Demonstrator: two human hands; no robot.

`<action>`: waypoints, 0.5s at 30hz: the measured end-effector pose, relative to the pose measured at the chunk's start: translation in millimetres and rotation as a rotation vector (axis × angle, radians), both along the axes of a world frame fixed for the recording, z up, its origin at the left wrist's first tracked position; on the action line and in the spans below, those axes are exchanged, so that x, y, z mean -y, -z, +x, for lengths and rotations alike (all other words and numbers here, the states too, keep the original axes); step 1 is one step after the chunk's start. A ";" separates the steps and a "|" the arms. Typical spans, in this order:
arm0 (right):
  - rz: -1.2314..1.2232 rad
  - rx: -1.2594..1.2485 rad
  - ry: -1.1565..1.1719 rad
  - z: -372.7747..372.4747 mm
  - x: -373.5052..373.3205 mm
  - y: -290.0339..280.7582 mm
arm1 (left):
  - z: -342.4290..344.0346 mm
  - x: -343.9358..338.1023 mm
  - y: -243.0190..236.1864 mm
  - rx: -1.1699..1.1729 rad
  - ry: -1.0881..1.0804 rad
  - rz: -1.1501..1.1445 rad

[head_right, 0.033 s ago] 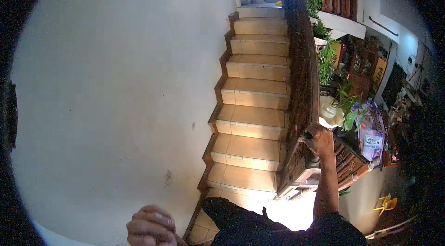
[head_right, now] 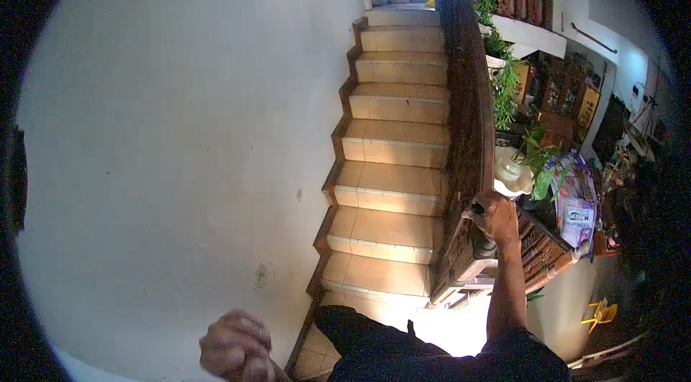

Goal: Painting a ceiling with white paint and a brush while standing on a stairwell.

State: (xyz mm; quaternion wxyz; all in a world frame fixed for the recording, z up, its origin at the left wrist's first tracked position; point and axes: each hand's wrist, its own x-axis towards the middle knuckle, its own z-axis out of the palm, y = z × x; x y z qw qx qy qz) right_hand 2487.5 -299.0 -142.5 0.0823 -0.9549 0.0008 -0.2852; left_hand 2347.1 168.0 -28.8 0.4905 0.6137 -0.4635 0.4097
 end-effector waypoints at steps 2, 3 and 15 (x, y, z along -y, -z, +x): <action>-0.020 0.115 0.008 1.3 10.0 5.2 | 47.3 12.2 41.9 -0.124 -0.141 -0.184; -0.014 0.099 -0.006 3.9 6.8 4.2 | 56.0 3.6 58.0 -0.207 -0.284 -0.156; 0.041 0.007 -0.037 11.8 -56.6 9.7 | 67.0 -86.9 373.1 -1.375 -0.574 0.283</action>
